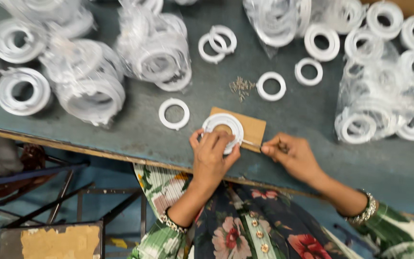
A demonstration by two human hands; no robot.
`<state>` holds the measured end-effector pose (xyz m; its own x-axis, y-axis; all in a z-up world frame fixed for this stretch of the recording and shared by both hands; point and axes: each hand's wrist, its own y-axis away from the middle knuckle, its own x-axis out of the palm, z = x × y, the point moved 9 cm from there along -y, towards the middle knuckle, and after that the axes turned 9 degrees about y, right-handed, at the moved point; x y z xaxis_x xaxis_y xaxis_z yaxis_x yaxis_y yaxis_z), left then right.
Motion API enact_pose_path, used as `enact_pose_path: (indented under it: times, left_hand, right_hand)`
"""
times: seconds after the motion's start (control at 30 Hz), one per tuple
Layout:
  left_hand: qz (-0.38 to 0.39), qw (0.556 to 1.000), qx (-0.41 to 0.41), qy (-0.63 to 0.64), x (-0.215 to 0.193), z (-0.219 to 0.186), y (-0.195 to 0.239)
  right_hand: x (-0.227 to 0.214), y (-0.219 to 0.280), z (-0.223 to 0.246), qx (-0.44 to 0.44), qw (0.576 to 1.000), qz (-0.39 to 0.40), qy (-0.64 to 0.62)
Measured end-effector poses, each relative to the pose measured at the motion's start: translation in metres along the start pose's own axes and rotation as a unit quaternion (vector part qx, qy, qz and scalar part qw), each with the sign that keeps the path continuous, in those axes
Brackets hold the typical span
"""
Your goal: The person fits two white plastic rings together and uses a screwdriver to tighten a small screw on the side of the assembly.
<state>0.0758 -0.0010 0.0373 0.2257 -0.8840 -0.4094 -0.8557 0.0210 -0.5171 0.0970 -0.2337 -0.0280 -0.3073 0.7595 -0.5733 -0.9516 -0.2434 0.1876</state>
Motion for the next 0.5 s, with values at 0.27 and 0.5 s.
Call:
enact_pose_path:
  times: [0.27, 0.5]
  left_hand:
    - [-0.002, 1.0, 0.009, -0.008, -0.001, -0.003, -0.002]
    - [0.006, 1.0, -0.011, -0.011, 0.0, -0.001, -0.001]
  right_hand:
    - [0.033, 0.002, -0.036, 0.284, 0.875, 0.195, -0.34]
    - [-0.009, 0.017, 0.092, -0.266, 0.909, -0.071, 0.313]
